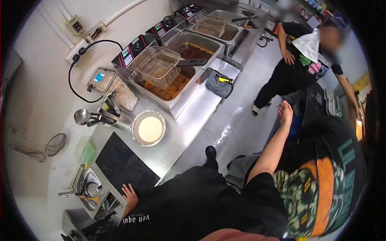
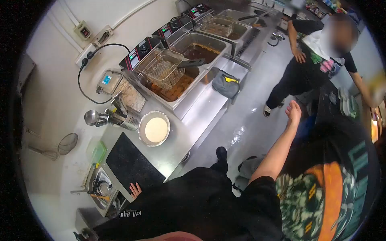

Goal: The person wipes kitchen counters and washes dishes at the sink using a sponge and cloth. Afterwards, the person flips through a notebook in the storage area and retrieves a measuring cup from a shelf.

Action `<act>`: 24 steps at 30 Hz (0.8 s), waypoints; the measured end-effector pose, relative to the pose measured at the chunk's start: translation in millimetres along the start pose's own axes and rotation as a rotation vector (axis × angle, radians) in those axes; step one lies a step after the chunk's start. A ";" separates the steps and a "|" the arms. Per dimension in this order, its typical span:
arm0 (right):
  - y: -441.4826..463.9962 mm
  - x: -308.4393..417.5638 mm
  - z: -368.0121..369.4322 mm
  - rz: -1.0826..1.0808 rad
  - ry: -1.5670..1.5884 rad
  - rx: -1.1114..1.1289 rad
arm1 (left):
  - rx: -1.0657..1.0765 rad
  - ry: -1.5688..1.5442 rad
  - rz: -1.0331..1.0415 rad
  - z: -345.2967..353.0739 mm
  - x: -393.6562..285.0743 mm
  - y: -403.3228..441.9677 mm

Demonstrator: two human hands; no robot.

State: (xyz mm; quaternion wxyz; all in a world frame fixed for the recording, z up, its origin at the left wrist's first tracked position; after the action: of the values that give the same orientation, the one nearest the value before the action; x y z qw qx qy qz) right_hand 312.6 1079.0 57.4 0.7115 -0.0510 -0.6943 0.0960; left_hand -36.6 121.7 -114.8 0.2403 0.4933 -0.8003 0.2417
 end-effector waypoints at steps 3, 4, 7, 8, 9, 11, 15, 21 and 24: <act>80.1 -27.8 -6.3 0.045 0.002 -0.030 | 0.559 -0.599 -0.070 -57.4 3.5 -9.2; 106.6 -45.7 -10.3 0.060 -0.016 -0.035 | 0.582 -0.627 -0.177 -86.4 0.9 -14.9; 160.6 -80.8 -7.7 0.123 -0.049 -0.059 | 0.580 -0.613 -0.383 -95.5 -24.0 -30.5; 177.9 -94.8 -5.0 0.127 -0.024 -0.003 | 0.594 -0.646 -0.438 -107.4 -37.1 -33.3; 191.1 -103.7 5.5 0.134 -0.003 0.051 | 0.601 -0.648 -0.461 -119.9 -52.7 -33.0; 182.3 -106.5 42.0 0.208 0.014 0.003 | 0.624 -0.763 -0.514 -135.4 -78.5 -30.6; 179.6 -139.8 111.5 0.214 -0.186 0.230 | 0.423 -0.696 -0.365 -81.5 -122.4 -20.9; 139.6 -183.6 172.7 0.222 -0.432 0.558 | 0.444 -0.729 -0.233 -120.7 -104.9 17.4; 86.4 -121.4 170.0 0.381 -0.630 0.669 | 0.471 -0.777 -0.175 -122.6 -118.1 21.2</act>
State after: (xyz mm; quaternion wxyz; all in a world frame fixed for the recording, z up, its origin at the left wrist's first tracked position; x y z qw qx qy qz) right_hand 135.2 1127.9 -73.9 0.4142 0.0857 -0.7851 0.4526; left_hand 9.0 286.1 -97.4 -0.1766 0.6540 -0.7099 0.1927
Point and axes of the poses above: each hand's wrist, its own y-axis towards the middle knuckle, its own z-axis out of the palm, x = y × z, the point moved 7 cm from there along y, towards the middle knuckle, and after that the axes turned 4 degrees about x, right-handed, at the moved point
